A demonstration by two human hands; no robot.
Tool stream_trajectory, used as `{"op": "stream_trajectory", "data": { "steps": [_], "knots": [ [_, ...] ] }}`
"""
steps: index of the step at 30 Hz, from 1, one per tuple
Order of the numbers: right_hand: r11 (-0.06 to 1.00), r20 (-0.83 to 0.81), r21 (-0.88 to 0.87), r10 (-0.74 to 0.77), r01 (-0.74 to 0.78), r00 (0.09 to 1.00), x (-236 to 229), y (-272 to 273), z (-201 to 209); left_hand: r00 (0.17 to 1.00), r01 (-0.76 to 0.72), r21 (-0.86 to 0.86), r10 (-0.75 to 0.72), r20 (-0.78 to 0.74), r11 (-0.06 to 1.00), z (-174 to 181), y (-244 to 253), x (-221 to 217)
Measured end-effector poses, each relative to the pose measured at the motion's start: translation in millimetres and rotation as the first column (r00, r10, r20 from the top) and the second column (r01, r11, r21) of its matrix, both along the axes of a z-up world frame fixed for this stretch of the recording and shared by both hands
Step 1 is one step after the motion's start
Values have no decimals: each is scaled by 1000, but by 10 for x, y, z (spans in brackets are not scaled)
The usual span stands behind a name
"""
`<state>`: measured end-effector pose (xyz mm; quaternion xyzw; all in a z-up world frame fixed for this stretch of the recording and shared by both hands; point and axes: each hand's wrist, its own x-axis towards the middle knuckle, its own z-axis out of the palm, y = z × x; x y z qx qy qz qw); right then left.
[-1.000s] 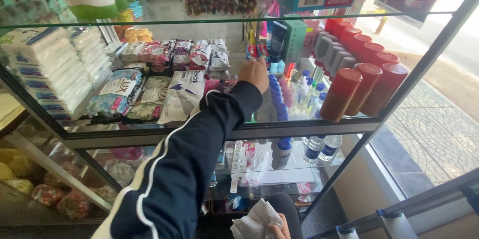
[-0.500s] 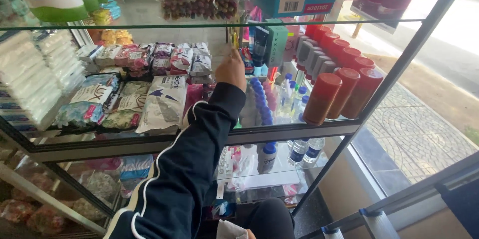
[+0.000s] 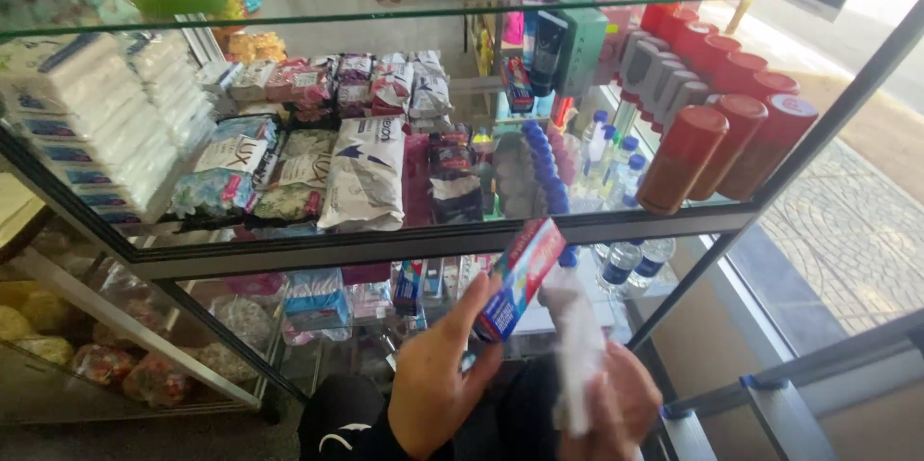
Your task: The person sits on the floor in front of a glass display cabinet and wipes the shelves with a white cloth. They pick up various items, including soap bars, toothpaste boxes, and small packages, wipe them individually, and place them back on the shelf.
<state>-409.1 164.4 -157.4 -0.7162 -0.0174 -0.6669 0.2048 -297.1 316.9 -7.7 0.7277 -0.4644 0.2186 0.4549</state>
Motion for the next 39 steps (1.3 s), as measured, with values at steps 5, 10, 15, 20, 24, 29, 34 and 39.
{"op": "stream_trajectory", "data": {
  "steps": [5,10,15,20,24,29,34,39],
  "knots": [
    [926,-350,-357,-13,-120,937,133,150,1236,964,94,89,-68,-257,992,-392,297,-43],
    [970,-294,-230,-151,84,944,387,-92,1139,983,89,-154,-112,-144,984,-213,525,-119],
    [445,-71,882,453,-156,889,399,-180,940,852,120,-297,-252,-459,947,-563,441,-164],
    [-8,83,994,683,-105,726,218,114,205,923,44,-96,-77,-376,994,-850,288,-45],
    [-376,190,913,736,159,649,192,200,196,957,-212,173,241,-162,962,-1286,228,242],
    [-432,31,821,687,374,726,106,175,83,840,-523,194,464,281,830,-1818,65,696],
    [-387,-62,799,709,461,702,67,114,286,849,-522,387,508,147,760,-2099,-101,962],
    [-396,-19,813,715,427,699,15,4,-43,771,-635,407,571,283,656,-2056,-233,1092]
  ]
}}
